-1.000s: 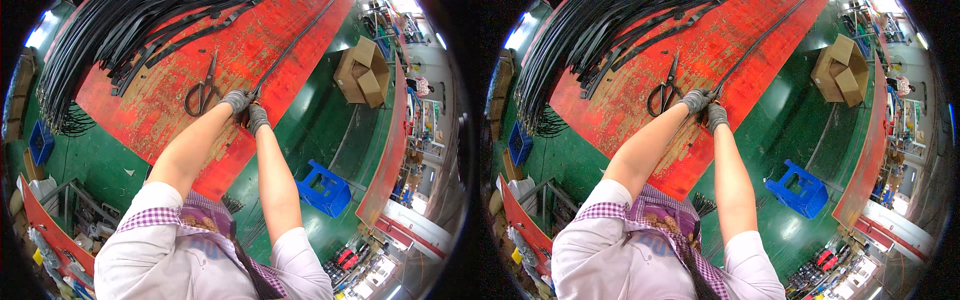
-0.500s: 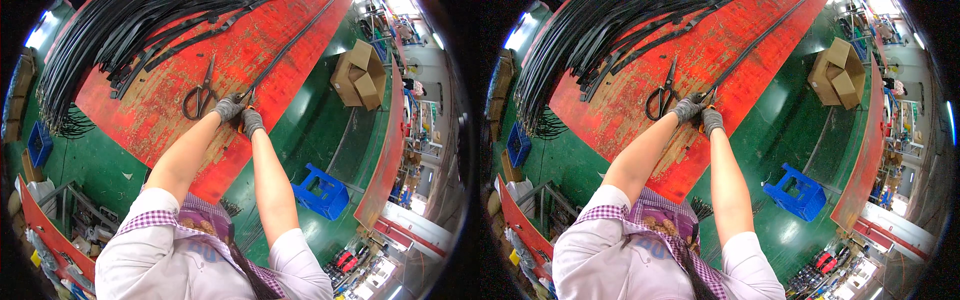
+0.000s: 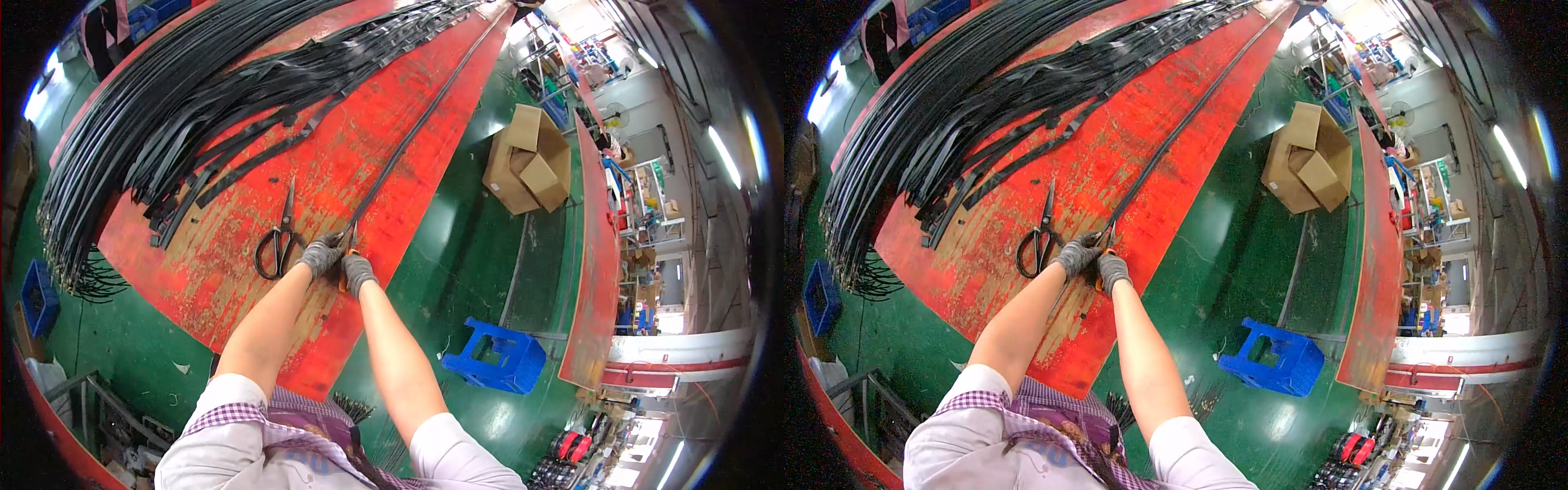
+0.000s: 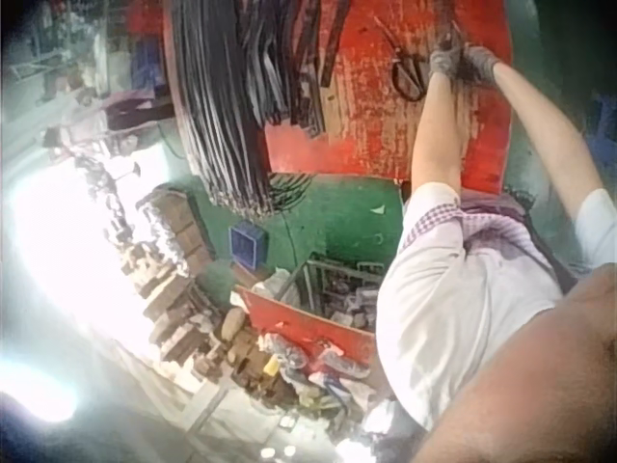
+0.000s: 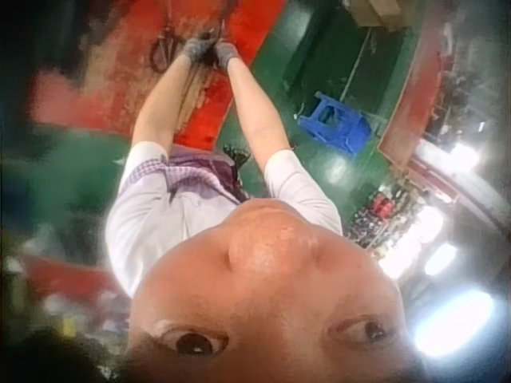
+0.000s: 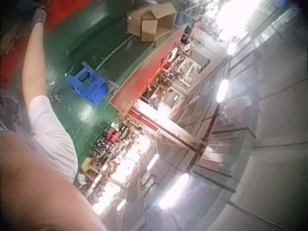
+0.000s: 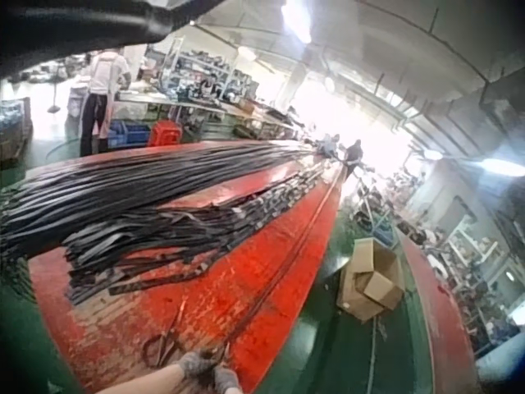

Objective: The person strips the outer insulation from black cables using pliers and cuts them to length with scissors. They then gather the processed cables and place them on the floor.

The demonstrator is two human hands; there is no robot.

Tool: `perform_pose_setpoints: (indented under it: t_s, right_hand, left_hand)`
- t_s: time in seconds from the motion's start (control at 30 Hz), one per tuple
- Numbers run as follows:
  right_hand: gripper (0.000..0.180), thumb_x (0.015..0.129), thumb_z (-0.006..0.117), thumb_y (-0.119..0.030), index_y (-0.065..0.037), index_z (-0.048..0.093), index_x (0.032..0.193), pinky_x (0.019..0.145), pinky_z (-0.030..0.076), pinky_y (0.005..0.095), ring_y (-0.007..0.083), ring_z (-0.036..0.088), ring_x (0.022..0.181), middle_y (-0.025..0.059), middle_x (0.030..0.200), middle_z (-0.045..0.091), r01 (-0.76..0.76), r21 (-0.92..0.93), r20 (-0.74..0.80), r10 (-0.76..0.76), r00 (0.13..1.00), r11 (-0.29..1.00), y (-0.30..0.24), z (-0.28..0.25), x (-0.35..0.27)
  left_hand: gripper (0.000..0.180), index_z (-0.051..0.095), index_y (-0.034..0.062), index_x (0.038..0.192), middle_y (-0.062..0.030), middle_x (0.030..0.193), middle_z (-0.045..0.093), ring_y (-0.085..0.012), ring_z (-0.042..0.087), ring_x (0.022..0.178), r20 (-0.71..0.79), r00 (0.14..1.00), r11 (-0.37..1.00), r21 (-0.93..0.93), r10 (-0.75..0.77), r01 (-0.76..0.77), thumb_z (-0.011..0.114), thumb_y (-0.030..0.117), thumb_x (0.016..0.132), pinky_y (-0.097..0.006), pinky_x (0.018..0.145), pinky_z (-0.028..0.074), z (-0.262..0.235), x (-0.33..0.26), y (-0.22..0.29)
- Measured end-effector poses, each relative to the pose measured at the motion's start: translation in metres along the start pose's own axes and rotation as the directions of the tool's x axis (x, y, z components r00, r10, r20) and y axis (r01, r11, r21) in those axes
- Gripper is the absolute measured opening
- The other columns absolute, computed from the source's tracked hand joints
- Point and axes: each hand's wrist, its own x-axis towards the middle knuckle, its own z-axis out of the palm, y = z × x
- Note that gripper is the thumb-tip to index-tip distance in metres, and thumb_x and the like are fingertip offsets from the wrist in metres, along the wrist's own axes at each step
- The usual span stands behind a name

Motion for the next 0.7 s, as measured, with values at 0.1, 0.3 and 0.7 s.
perform_pose_setpoints:
  t_s: [0.1, 0.3, 0.7]
  right_hand:
    - [0.033, 0.077, 0.036, -0.027, -0.003, 0.056, 0.087, 0.062, 0.043, 0.0353, 0.0257, 0.056, 0.08, 0.0161, 0.081, 0.057, -0.152, 0.138, 0.028, 0.15, 0.988, 0.979, -0.029, -0.003, -0.03]
    - [0.03, 0.076, 0.038, -0.024, -0.003, 0.057, 0.086, 0.06, 0.042, 0.0352, 0.0243, 0.055, 0.075, 0.0157, 0.08, 0.056, -0.062, 0.031, -0.001, 0.062, 0.998, 0.998, 0.021, -0.001, 0.006]
    - [0.012, 0.07, 0.042, -0.009, -0.008, 0.047, 0.081, 0.03, 0.034, 0.0341, 0.0212, 0.046, 0.042, 0.008, 0.057, 0.047, -0.193, 0.502, 0.096, 0.168, 0.981, 0.843, -0.026, -0.016, -0.041]
  left_hand:
    - [0.035, 0.046, 0.0014, 0.104, -0.0075, 0.095, 0.055, -0.0142, 0.05, 0.087, -0.1, 0.993, 0.996, 0.049, -0.063, 0.068, 0.057, 0.013, 0.073, -0.024, 0.077, 0.039, -0.003, -0.02, 0.017]
    - [0.037, 0.047, 0.0009, 0.104, -0.0092, 0.094, 0.055, -0.0142, 0.05, 0.084, -0.215, 0.958, 0.965, 0.134, -0.192, 0.223, 0.053, 0.026, 0.077, -0.026, 0.075, 0.039, 0.016, -0.018, 0.032]
    - [0.032, 0.054, 0.0039, 0.097, -0.0092, 0.084, 0.058, -0.0145, 0.052, 0.075, -0.298, 0.953, 0.914, 0.368, -0.056, 0.169, 0.052, 0.028, 0.076, -0.027, 0.068, 0.04, 0.011, -0.02, 0.031]
